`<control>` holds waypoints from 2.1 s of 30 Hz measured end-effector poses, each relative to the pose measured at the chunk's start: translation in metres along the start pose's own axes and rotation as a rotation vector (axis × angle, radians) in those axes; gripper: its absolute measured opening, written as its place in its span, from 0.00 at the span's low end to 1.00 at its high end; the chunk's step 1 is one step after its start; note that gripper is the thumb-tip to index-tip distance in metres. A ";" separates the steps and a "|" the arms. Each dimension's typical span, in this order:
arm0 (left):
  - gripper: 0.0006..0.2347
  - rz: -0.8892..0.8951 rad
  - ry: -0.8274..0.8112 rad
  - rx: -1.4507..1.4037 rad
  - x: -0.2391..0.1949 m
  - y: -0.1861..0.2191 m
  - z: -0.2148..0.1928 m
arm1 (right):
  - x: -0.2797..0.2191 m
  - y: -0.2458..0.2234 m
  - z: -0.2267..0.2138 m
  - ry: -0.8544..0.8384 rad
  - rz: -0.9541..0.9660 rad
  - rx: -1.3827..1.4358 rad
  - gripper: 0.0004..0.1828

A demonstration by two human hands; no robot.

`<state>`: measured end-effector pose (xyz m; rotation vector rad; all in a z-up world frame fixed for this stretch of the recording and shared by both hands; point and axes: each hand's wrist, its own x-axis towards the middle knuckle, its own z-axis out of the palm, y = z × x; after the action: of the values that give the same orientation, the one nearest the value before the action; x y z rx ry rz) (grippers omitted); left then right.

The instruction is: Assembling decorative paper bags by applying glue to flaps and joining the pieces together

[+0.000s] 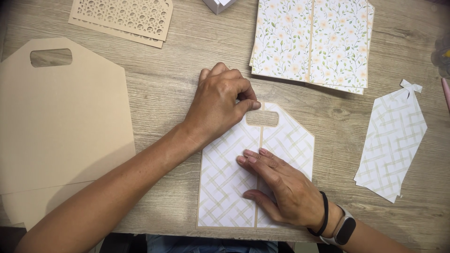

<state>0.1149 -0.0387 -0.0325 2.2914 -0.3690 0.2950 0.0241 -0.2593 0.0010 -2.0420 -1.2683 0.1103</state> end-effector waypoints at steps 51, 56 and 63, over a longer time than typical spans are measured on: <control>0.10 -0.010 0.007 -0.042 -0.058 0.012 -0.027 | 0.073 0.058 -0.032 0.328 0.290 -0.034 0.21; 0.09 -0.008 0.000 -0.035 -0.057 0.013 -0.028 | 0.074 0.057 -0.031 0.347 0.282 -0.033 0.21; 0.10 -0.012 -0.011 -0.008 -0.057 0.013 -0.029 | 0.073 0.057 -0.032 0.347 0.292 -0.033 0.21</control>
<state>0.0550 -0.0163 -0.0231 2.2876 -0.3613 0.2745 0.1176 -0.2313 0.0103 -2.1494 -0.7620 -0.1267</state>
